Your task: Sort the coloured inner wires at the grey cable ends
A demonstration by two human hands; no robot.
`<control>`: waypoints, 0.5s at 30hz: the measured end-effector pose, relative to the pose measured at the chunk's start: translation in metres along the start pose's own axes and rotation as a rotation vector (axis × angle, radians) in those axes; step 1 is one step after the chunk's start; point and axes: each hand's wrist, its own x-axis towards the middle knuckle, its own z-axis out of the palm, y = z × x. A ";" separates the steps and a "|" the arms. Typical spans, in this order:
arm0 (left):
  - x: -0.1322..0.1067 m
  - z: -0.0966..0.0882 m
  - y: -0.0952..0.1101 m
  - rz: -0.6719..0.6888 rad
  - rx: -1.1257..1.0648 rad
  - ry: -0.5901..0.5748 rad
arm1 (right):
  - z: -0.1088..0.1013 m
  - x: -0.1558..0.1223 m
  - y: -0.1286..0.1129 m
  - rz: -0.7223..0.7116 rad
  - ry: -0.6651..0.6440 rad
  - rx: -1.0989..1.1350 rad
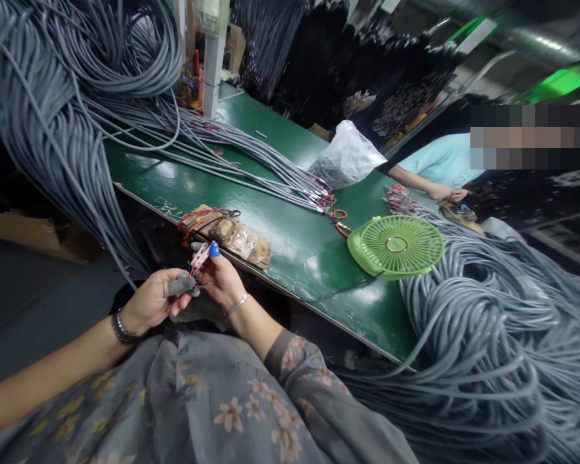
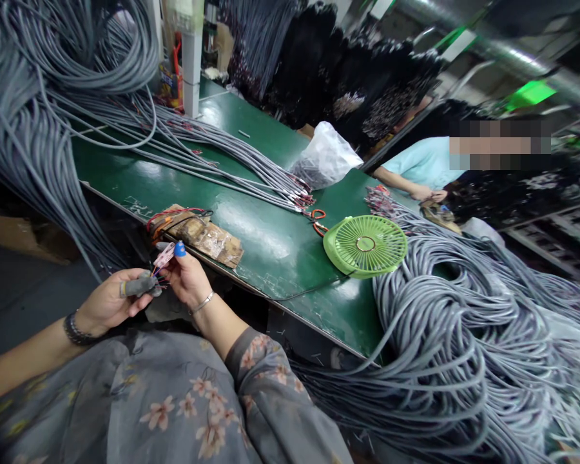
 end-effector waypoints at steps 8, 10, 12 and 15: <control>-0.011 0.010 0.002 -0.003 0.008 0.104 | -0.005 -0.002 -0.003 0.073 -0.036 -0.003; -0.017 0.013 0.003 -0.002 0.031 0.133 | -0.006 -0.003 -0.004 0.057 -0.050 -0.017; -0.022 0.016 0.003 0.003 0.049 0.178 | -0.006 -0.005 -0.003 0.011 -0.051 -0.037; -0.024 0.020 0.005 0.023 0.050 0.233 | -0.006 -0.008 -0.001 -0.033 -0.046 -0.058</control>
